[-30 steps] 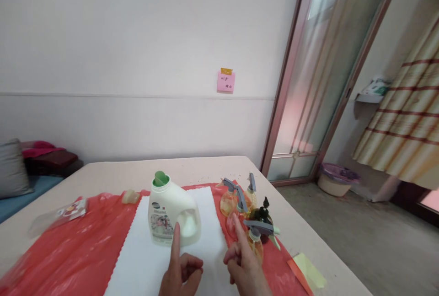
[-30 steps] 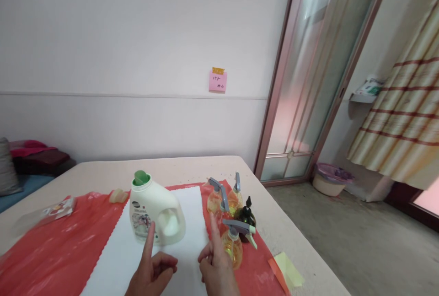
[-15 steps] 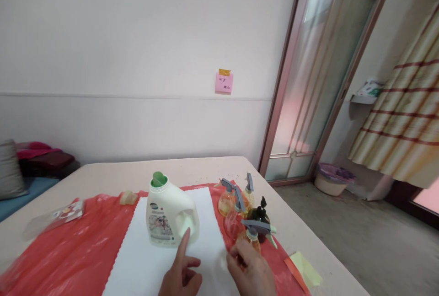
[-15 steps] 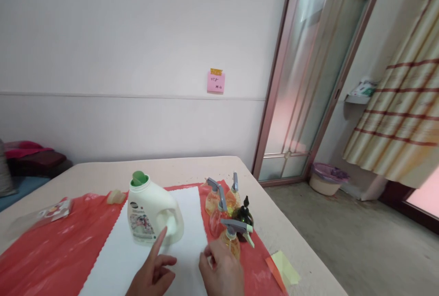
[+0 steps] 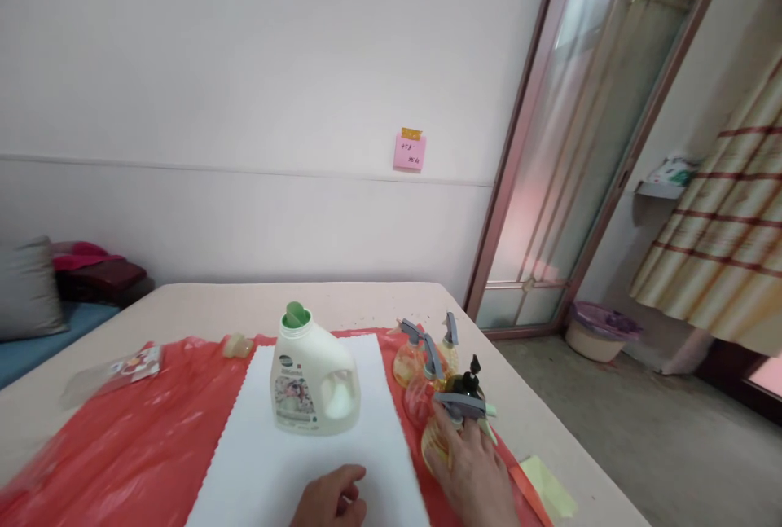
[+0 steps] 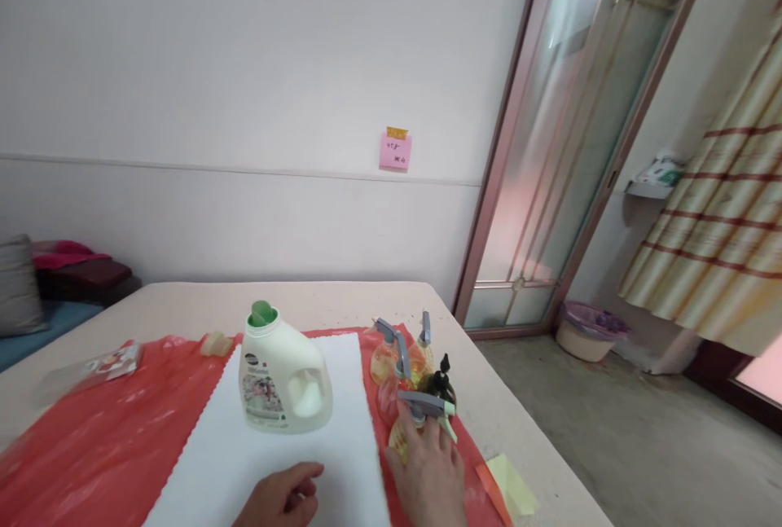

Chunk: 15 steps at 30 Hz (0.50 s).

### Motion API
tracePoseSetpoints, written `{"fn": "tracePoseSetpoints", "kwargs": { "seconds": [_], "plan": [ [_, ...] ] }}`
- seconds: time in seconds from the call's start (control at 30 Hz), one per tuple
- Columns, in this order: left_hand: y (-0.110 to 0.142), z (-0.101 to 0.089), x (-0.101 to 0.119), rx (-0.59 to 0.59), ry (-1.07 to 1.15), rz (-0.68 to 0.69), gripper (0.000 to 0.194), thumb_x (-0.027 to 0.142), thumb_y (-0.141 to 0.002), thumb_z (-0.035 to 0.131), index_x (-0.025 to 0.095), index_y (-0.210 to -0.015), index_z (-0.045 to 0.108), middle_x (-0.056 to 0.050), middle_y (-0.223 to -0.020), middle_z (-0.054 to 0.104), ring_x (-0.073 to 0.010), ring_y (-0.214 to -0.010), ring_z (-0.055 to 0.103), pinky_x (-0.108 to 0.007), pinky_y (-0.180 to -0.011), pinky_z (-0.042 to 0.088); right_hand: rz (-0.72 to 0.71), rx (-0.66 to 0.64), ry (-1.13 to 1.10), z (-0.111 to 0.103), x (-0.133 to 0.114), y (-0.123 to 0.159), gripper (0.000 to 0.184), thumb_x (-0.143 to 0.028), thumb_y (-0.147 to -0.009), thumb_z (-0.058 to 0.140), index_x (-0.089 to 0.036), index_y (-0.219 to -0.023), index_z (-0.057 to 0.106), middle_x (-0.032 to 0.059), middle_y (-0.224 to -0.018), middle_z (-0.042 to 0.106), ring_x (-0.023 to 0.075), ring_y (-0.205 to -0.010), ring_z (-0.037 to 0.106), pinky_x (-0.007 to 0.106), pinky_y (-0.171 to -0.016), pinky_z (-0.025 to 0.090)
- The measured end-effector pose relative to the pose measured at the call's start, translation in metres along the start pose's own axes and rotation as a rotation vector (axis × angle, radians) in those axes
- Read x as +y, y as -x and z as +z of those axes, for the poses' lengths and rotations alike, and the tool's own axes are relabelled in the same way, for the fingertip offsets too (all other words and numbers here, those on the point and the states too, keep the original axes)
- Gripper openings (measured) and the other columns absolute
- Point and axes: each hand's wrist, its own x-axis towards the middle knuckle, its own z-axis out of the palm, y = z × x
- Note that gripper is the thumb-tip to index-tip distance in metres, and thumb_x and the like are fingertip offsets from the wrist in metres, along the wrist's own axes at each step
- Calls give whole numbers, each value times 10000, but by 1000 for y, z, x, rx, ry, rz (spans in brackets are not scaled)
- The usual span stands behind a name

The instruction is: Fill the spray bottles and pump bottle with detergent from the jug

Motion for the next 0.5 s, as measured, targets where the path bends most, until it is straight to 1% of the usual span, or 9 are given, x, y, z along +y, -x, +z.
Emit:
{"fn": "tracePoseSetpoints", "kwargs": {
  "seconds": [0.07,0.1,0.17,0.23,0.3,0.33,0.4,0.43,0.5],
  "plan": [
    [0,0,1,-2,15,-3,370,273,-683,633,214,-1001,813,-59,-834,776,-217,-653,670,-307,-676,515,8,30,-153,1,-3,-6,495,-290,-797,555,-185,-1264,683,216,-1080,636,433,-1056,586,620,-933,440],
    [0,1,1,0,23,-2,359,277,-682,639,219,-990,812,-55,-831,775,-213,-651,667,-305,-676,515,10,49,-214,0,-6,-8,484,-327,-808,550,-162,-1240,692,207,-1066,622,411,-1047,583,594,-943,447],
    [0,2,1,10,37,2,366,292,-685,647,210,-1006,804,-63,-848,777,-212,-666,664,-307,-699,521,18,81,-337,-6,-13,-11,476,-420,-830,546,-171,-1206,699,187,-1118,591,376,-1085,570,542,-969,456],
    [1,3,2,35,69,-9,453,323,-703,649,178,-1116,767,-100,-944,778,-232,-737,682,-322,-725,532,12,100,-491,-13,-24,-9,426,-496,-847,541,-220,-1111,728,151,-1169,583,337,-1144,559,481,-1001,460],
    [3,4,6,75,101,9,615,376,-719,670,141,-1287,674,-158,-1140,742,-285,-911,699,-359,-807,541,-4,78,-662,-18,-36,-6,399,-543,-850,551,-237,-1005,755,117,-1131,624,298,-1159,575,404,-994,486],
    [4,5,8,89,101,42,701,403,-717,692,131,-1358,617,-184,-1261,692,-320,-1041,680,-387,-888,529,-4,53,-748,-19,-42,-5,401,-555,-841,573,-231,-976,767,110,-1108,651,286,-1156,589,380,-984,499],
    [6,6,15,93,66,120,847,412,-674,757,129,-1440,532,-201,-1452,559,-376,-1296,543,-435,-1078,418,18,-9,-911,-16,-55,-3,417,-559,-812,636,-219,-1000,786,113,-1123,699,281,-1159,614,379,-989,511],
    [8,6,18,83,43,136,907,379,-638,787,131,-1463,502,-197,-1499,511,-387,-1370,469,-441,-1134,354,31,-44,-986,-12,-61,-2,422,-558,-791,670,-222,-1018,790,116,-1143,716,283,-1151,628,393,-995,512],
    [10,8,24,46,11,94,1005,277,-574,797,117,-1499,437,-200,-1514,490,-382,-1410,420,-424,-1150,330,56,-102,-1120,-5,-72,-1,418,-564,-744,726,-243,-1001,799,116,-1143,743,289,-1117,655,422,-998,514]
  ]
}}
